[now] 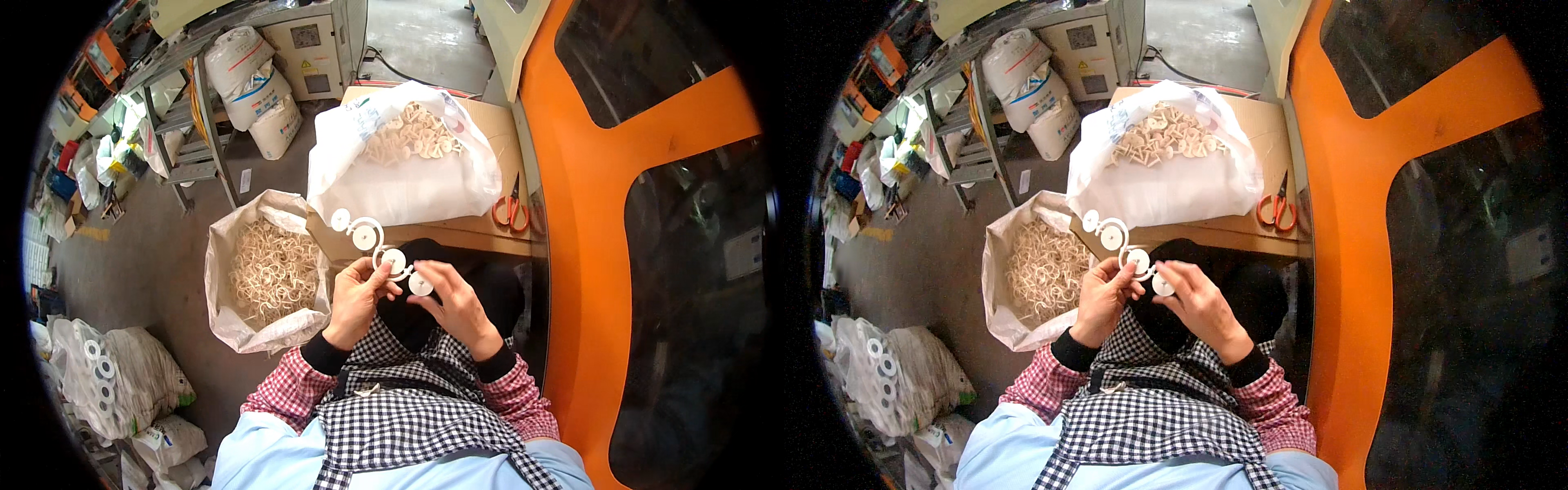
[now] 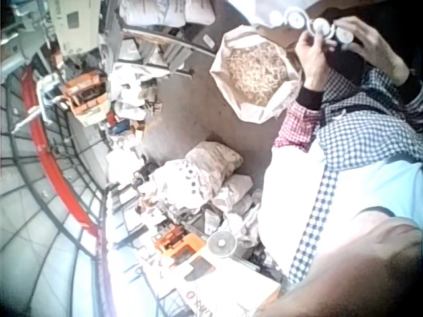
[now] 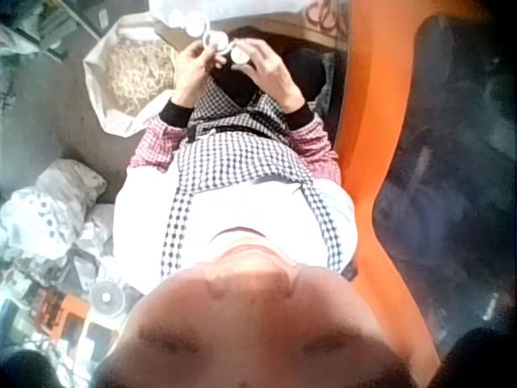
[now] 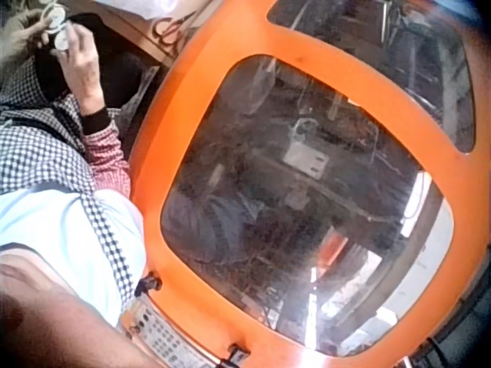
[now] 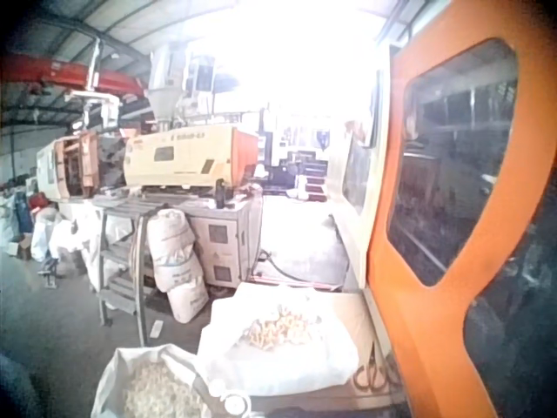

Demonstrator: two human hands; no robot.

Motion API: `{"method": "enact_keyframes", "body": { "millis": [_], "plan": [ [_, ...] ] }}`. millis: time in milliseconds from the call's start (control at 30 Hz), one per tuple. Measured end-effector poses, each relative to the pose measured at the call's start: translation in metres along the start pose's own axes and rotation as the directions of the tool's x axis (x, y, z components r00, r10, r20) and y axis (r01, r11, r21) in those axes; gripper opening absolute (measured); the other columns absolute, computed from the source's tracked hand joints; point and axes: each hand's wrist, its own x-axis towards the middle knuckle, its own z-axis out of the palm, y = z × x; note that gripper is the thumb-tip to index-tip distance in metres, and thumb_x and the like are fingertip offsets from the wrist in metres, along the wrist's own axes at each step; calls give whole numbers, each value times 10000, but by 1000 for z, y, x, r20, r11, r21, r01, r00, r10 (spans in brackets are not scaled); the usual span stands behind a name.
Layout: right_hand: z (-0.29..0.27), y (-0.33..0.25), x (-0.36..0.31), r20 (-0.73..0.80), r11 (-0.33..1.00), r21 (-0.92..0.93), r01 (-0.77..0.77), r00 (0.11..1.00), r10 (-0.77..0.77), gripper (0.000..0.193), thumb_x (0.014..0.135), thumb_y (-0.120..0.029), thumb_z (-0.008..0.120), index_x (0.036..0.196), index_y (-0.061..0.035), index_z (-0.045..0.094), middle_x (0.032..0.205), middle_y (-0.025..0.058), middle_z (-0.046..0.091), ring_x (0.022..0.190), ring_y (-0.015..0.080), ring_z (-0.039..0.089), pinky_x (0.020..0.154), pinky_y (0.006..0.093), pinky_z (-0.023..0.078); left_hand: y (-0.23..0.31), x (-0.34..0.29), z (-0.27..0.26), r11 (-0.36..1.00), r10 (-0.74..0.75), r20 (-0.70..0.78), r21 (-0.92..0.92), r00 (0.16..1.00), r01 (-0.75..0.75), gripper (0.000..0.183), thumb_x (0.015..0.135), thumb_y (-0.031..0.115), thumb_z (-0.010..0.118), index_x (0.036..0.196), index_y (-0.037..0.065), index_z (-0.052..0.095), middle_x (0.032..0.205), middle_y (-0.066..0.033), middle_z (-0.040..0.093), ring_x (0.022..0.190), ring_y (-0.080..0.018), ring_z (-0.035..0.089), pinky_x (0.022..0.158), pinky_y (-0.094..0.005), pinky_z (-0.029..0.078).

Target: The person repeatedly opens an injection molding machine, retrieves a white plastic component, and assembles it with a small metal pin. The assembled parts are placed into a bag on the workbench.

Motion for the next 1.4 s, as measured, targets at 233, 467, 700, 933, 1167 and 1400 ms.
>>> {"method": "enact_keyframes", "body": {
  "millis": [233,467,700,933,1167,1400],
  "plan": [
    [20,15,5,219,615,505,-606,779,588,347,931,-205,490,654,-2,529,473,37,466,377,99,455,344,230,321,-2,-10,-4,767,440,153,448,885,-459,95,853,41,561,907,-35,581,860,-98,625,687,-152,597,597,-252,470],
    [56,128,78,347,200,458,-866,381,857,428,903,-390,498,785,12,585,585,62,548,441,143,486,440,267,398,6,4,-3,289,603,551,523,577,-802,242,742,-77,580,981,-48,589,874,-137,594,704,-227,588,621,-292,485],
    [23,42,71,487,590,600,-540,832,266,302,905,-219,552,1053,40,599,993,117,621,856,161,592,753,263,468,9,20,-5,884,354,60,304,933,-355,38,890,41,552,910,12,566,733,-7,579,591,-51,529,533,-180,432],
    [12,17,39,252,844,392,-366,925,283,270,796,-185,670,984,7,642,847,105,601,740,178,582,679,285,462,-8,12,-8,890,260,119,356,958,-286,71,891,52,550,950,15,562,791,-12,594,616,-59,532,541,-190,453],
    [-4,10,34,195,954,292,-67,981,9,288,809,-171,631,1063,-54,561,917,112,612,842,292,592,751,381,471,15,2,-15,986,-28,291,167,956,-22,153,909,115,543,1006,1,576,785,-27,599,601,-78,547,539,-189,450],
    [-3,12,37,171,981,178,74,980,-105,139,766,-96,661,880,-35,610,754,77,547,653,239,573,569,324,484,19,-1,-12,980,-149,267,167,952,107,179,926,129,519,988,-22,590,740,-23,587,543,-52,500,494,-175,402]
  ]
}}
